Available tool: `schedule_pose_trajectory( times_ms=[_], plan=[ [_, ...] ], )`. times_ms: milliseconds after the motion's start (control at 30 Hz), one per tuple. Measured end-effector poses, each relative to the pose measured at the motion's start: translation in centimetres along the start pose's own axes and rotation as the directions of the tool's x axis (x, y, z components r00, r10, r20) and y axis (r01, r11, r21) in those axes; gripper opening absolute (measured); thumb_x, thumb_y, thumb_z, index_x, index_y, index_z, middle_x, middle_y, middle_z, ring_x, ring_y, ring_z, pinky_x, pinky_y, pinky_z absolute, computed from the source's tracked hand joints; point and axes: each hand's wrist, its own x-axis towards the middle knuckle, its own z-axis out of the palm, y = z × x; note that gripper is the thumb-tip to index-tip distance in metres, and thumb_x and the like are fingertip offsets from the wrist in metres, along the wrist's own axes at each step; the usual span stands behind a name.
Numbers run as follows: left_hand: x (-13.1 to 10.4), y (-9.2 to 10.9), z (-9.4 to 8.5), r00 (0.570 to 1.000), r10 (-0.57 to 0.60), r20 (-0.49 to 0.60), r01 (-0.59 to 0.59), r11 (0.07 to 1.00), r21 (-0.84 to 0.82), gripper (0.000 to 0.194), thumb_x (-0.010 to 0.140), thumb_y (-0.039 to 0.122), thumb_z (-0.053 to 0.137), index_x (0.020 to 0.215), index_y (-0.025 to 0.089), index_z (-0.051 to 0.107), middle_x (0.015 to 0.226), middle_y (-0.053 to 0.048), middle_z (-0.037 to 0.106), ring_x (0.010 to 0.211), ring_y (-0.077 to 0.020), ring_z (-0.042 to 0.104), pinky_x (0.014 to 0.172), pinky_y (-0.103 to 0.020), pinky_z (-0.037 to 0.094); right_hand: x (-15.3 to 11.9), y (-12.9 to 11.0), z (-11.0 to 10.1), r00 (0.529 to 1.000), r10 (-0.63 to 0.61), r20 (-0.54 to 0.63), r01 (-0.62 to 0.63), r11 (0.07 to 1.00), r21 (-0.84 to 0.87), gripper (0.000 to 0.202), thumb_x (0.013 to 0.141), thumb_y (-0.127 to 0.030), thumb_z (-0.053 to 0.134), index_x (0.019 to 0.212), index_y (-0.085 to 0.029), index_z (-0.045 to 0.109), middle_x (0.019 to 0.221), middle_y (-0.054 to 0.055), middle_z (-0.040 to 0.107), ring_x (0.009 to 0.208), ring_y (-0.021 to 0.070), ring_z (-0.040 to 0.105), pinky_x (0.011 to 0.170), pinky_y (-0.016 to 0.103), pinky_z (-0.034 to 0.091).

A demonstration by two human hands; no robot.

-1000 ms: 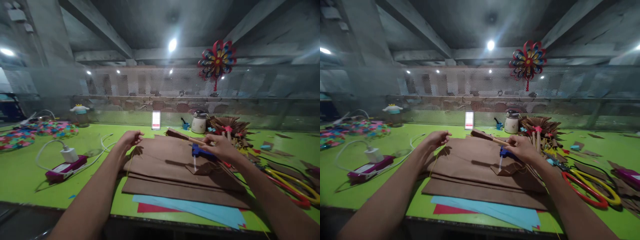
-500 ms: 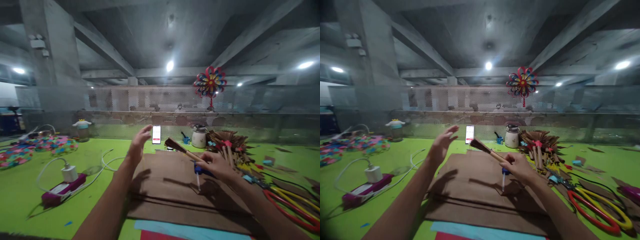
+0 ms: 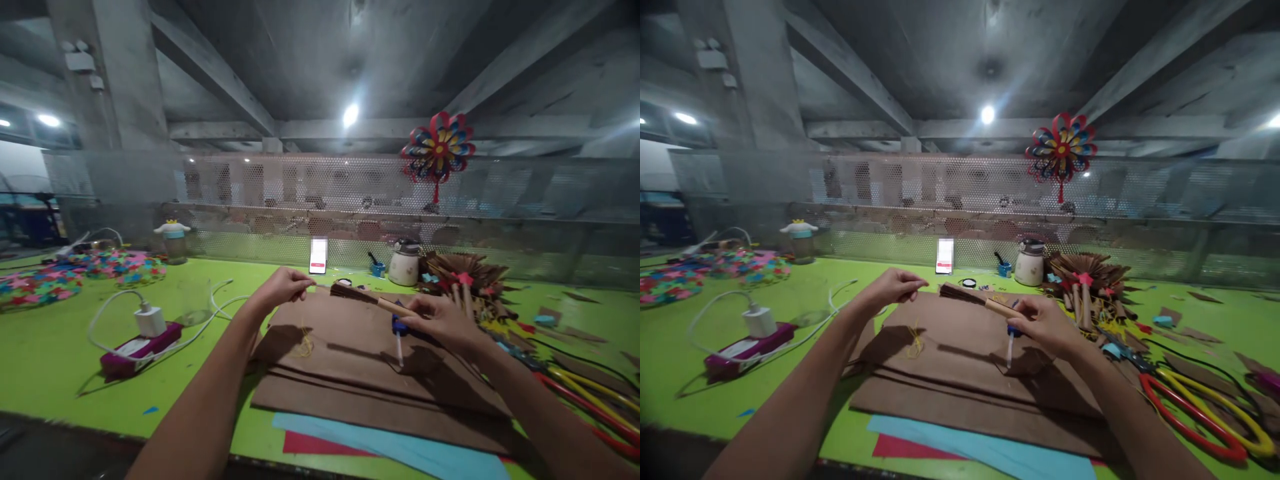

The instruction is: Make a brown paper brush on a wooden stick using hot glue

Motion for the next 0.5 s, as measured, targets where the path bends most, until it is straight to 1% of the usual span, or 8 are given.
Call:
schedule_pose_trajectory(
  times_ms=[67, 133, 233, 333, 367, 400, 433, 500],
  plan=[
    [0.4, -0.8, -1.2, 0.992, 0.032, -0.123, -0.019, 0.994, 0.109, 0.026, 0.065, 0.036, 0.064, 0.073, 0.012, 0.07, 0.046, -0.001, 0.055, 0.039, -0.0077, 0.038, 0.043, -0.021, 0.026, 0.1, 0.5, -0.1, 0.997, 0.032, 0.072, -0.039, 0.994, 0.106, 0.026, 0.067, -0.041, 0.063, 0.069, -0.015, 0.062, 0.059, 0.0, 0.057, 0.054, 0.0122, 0.048, 0.05, 0.023, 0.033],
    [0.5, -1.3, -2.2, 0.979, 0.058, -0.197, -0.027, 0.988, 0.155, 0.021, 0.062, 0.034, 0.064, 0.063, 0.013, 0.069, 0.044, 0.0, 0.054, 0.041, -0.0088, 0.04, 0.043, -0.021, 0.027, 0.2, 0.9, -0.2, 0.989, 0.056, 0.138, -0.085, 0.973, 0.213, 0.029, 0.067, -0.043, 0.063, 0.069, -0.015, 0.059, 0.059, 0.0, 0.057, 0.053, 0.0116, 0.048, 0.049, 0.023, 0.033],
    [0.1, -1.3, -3.3, 0.974, 0.064, -0.218, -0.034, 0.99, 0.14, 0.022, 0.062, 0.035, 0.065, 0.061, 0.013, 0.067, 0.043, 0.001, 0.05, 0.042, -0.0082, 0.038, 0.043, -0.021, 0.026, 0.2, 1.2, -0.5, 0.981, 0.063, 0.182, -0.117, 0.947, 0.3, 0.031, 0.067, -0.045, 0.064, 0.067, -0.015, 0.056, 0.061, 0.001, 0.059, 0.055, 0.0119, 0.05, 0.052, 0.024, 0.034],
    [-0.5, -1.0, -4.1, 0.977, 0.057, -0.205, -0.053, 0.998, 0.021, 0.029, 0.062, 0.039, 0.067, 0.071, 0.012, 0.067, 0.047, 0.002, 0.048, 0.043, -0.0068, 0.037, 0.043, -0.02, 0.026, 0.2, 1.4, -1.0, 0.982, 0.062, 0.181, -0.122, 0.931, 0.345, 0.032, 0.069, -0.046, 0.062, 0.068, -0.015, 0.056, 0.061, 0.002, 0.059, 0.057, 0.0123, 0.051, 0.054, 0.025, 0.036],
    [-0.5, -0.9, -4.4, 0.97, 0.051, -0.236, -0.055, 0.998, -0.012, 0.031, 0.061, 0.04, 0.068, 0.073, 0.011, 0.067, 0.05, 0.001, 0.049, 0.044, -0.0067, 0.038, 0.044, -0.02, 0.027, 0.2, 1.4, -1.1, 0.981, 0.058, 0.184, -0.122, 0.925, 0.36, 0.033, 0.071, -0.047, 0.061, 0.07, -0.014, 0.057, 0.063, 0.002, 0.06, 0.058, 0.0126, 0.052, 0.056, 0.025, 0.036],
    [-0.5, -1.0, -4.6, 0.954, 0.042, -0.296, -0.051, 0.998, -0.024, 0.033, 0.06, 0.041, 0.068, 0.075, 0.011, 0.066, 0.052, 0.0, 0.051, 0.045, -0.0068, 0.04, 0.045, -0.02, 0.029, 0.2, 1.5, -1.3, 0.98, 0.052, 0.191, -0.122, 0.918, 0.377, 0.033, 0.072, -0.047, 0.06, 0.071, -0.014, 0.058, 0.064, 0.003, 0.06, 0.059, 0.013, 0.052, 0.058, 0.026, 0.037],
    [-0.4, -1.2, -4.9, 0.926, 0.032, -0.376, -0.041, 0.999, -0.014, 0.035, 0.061, 0.042, 0.067, 0.077, 0.011, 0.066, 0.055, 0.0, 0.052, 0.047, -0.0072, 0.042, 0.046, -0.02, 0.031, 0.2, 1.5, -1.5, 0.978, 0.045, 0.203, -0.124, 0.91, 0.395, 0.034, 0.073, -0.047, 0.06, 0.071, -0.013, 0.06, 0.064, 0.004, 0.061, 0.06, 0.0133, 0.053, 0.06, 0.026, 0.038],
    [-0.2, -1.8, -5.4, 0.84, 0.018, -0.542, 0.003, 0.999, 0.038, 0.038, 0.064, 0.043, 0.062, 0.083, 0.011, 0.065, 0.059, -0.002, 0.055, 0.05, -0.0092, 0.046, 0.049, -0.022, 0.035, 0.2, 1.7, -1.9, 0.973, 0.039, 0.229, -0.138, 0.891, 0.432, 0.035, 0.073, -0.047, 0.06, 0.071, -0.013, 0.061, 0.065, 0.004, 0.062, 0.062, 0.0136, 0.054, 0.062, 0.026, 0.039]
  ],
)
